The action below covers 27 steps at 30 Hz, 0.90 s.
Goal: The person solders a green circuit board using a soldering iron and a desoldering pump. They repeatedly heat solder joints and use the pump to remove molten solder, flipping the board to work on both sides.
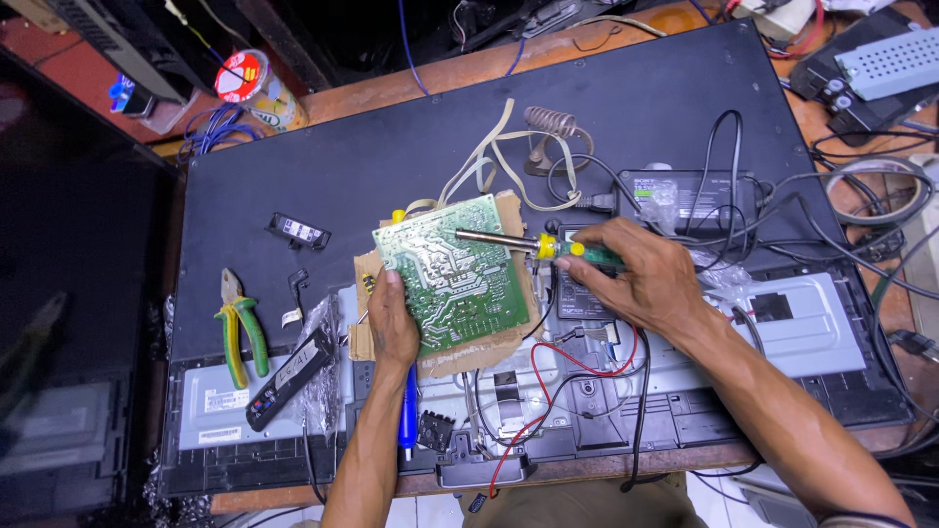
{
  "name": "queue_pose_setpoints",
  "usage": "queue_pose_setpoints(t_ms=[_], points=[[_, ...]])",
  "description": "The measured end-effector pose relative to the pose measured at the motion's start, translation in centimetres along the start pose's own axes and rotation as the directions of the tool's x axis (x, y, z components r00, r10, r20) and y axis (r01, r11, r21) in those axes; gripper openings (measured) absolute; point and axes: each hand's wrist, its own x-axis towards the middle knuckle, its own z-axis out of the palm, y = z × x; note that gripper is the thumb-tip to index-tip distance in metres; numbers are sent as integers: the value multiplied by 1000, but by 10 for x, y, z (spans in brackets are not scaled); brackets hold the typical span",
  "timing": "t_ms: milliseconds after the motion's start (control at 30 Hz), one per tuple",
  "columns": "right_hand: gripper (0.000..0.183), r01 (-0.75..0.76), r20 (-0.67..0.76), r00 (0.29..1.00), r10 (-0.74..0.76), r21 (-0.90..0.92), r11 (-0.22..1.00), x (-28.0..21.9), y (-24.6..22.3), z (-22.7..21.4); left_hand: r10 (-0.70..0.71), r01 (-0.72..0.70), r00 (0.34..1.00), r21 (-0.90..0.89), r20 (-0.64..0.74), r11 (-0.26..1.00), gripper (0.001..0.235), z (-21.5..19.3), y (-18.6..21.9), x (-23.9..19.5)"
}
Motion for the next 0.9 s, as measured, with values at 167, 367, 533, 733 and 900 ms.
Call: queue_pose_setpoints(t_ms=[167,367,533,733,900], points=[[18,84,-159,984,-75,52,995,3,7,14,30,-31,999,-71,-16,997,45,-12,-81,13],[20,140,-187,974,-124,74,987,-5,15,24,45,-30,997,-240,56,970,36,0,47,-7],[19,183,-197,967,-163,88,979,-8,18,29,52,-33,996,-235,77,971,44,0,39,-3],[18,206,-209,959,-189,64,976,-13,23,35,41,-34,999,-225,25,974,40,1,38,-4],[18,237,-216,953,-213,96,967,-14,18,34,36,-39,999,-201,-14,979,37,5,41,-1]])
